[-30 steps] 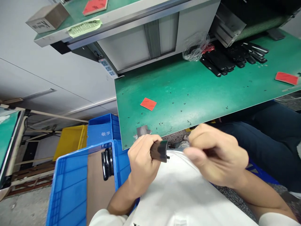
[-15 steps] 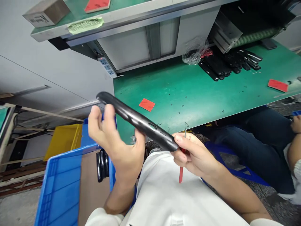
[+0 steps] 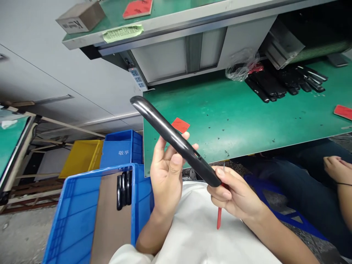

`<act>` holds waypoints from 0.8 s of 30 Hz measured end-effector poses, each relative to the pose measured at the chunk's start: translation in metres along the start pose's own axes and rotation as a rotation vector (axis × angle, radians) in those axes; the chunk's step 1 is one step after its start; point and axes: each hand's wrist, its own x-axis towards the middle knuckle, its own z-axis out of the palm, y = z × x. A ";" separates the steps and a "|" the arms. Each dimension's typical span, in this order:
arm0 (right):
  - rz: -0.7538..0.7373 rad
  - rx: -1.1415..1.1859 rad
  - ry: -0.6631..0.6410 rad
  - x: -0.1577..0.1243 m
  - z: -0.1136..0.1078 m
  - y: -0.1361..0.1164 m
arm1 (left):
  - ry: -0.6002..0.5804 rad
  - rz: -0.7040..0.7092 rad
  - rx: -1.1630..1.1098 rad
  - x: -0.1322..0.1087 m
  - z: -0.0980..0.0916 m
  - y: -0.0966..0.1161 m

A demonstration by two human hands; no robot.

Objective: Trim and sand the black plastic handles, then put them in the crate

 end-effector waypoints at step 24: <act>-0.582 -1.376 0.341 0.011 -0.078 0.006 | 0.193 0.009 -0.124 0.017 0.004 0.002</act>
